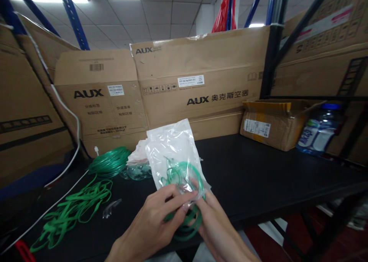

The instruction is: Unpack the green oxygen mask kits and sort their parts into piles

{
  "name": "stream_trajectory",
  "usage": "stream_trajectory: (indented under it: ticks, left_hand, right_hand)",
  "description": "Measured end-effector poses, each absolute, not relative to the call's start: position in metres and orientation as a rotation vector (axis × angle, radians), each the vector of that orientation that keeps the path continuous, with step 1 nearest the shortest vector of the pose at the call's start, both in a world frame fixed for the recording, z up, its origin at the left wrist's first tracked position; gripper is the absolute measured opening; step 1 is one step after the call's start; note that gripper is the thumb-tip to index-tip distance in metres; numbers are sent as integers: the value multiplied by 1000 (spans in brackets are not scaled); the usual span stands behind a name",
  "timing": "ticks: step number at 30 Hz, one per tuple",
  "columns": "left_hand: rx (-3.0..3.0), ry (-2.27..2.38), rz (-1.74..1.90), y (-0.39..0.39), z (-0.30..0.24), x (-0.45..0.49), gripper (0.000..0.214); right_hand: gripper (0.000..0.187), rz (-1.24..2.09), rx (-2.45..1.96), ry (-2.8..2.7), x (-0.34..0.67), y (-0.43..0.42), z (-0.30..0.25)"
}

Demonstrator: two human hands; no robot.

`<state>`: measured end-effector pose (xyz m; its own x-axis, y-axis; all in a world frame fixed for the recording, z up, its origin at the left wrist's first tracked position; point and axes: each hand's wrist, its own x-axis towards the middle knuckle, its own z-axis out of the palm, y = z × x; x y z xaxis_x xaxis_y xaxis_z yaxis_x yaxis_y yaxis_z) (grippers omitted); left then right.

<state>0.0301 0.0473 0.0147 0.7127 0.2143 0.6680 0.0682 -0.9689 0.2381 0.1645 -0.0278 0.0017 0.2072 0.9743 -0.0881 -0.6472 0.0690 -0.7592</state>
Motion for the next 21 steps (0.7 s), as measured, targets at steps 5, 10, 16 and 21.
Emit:
stream_trajectory:
  ticks: [5,10,16,21]
  left_hand:
    - [2741,406,1156,51,4,35,31]
    - [2867,471,1127,52,1,36,34]
    - [2914,440,1094,52,5,33,37]
    - [2926,435,1106,50,6,33,38]
  right_hand:
    - [49,1386,-844,-554,166,-33,-2]
    - [43,1324,-1041,-946,184,-39,-11]
    - [61,1436,-1154,-1135,200,-33,-8]
    - [58,1320,-1142,-1115,212,-32,7]
